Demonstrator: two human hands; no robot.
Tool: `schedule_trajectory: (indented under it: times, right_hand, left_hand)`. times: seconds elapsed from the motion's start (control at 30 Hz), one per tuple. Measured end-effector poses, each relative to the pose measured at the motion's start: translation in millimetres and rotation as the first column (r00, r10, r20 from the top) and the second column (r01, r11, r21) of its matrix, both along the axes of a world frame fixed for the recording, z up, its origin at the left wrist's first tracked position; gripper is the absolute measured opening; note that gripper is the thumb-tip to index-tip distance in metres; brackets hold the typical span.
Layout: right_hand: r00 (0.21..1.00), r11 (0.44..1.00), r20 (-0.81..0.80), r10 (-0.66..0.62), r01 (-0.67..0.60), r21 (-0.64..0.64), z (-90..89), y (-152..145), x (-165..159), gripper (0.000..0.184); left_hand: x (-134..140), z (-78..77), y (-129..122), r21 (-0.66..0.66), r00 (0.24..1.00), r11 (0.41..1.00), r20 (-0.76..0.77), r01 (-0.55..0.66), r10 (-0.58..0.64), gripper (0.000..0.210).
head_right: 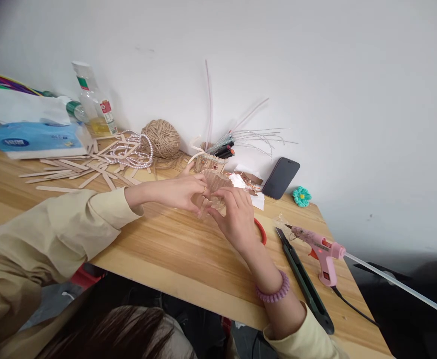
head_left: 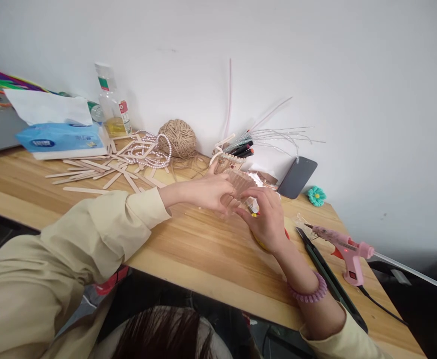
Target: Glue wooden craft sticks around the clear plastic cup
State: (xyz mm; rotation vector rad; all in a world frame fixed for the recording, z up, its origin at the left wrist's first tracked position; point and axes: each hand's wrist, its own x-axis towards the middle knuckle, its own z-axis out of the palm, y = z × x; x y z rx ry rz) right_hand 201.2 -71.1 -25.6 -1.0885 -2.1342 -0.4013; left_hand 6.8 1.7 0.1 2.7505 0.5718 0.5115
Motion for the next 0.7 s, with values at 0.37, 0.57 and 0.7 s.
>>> schedule_trajectory:
  times: [0.37,0.57,0.7]
  right_hand:
    - [0.999,0.986,0.02,-0.037,0.039,-0.161,2.0,4.1,1.1,0.019]
    - [1.0,0.98,-0.015,0.0,-0.003,-0.199,3.1,7.4,1.2,0.019]
    - [0.998,0.974,-0.055,0.005,-0.017,-0.227,2.0,9.0,1.5,0.02]
  left_hand:
    - [9.9,0.7,-13.9,-0.001,0.99,0.99,0.019,-0.139,0.139,0.025]
    - [12.2,-2.0,-13.7,-0.082,0.982,0.981,0.051,-0.176,0.181,0.031]
    - [12.5,-2.2,-13.5,-0.076,0.983,0.983,0.065,-0.169,0.174,0.036]
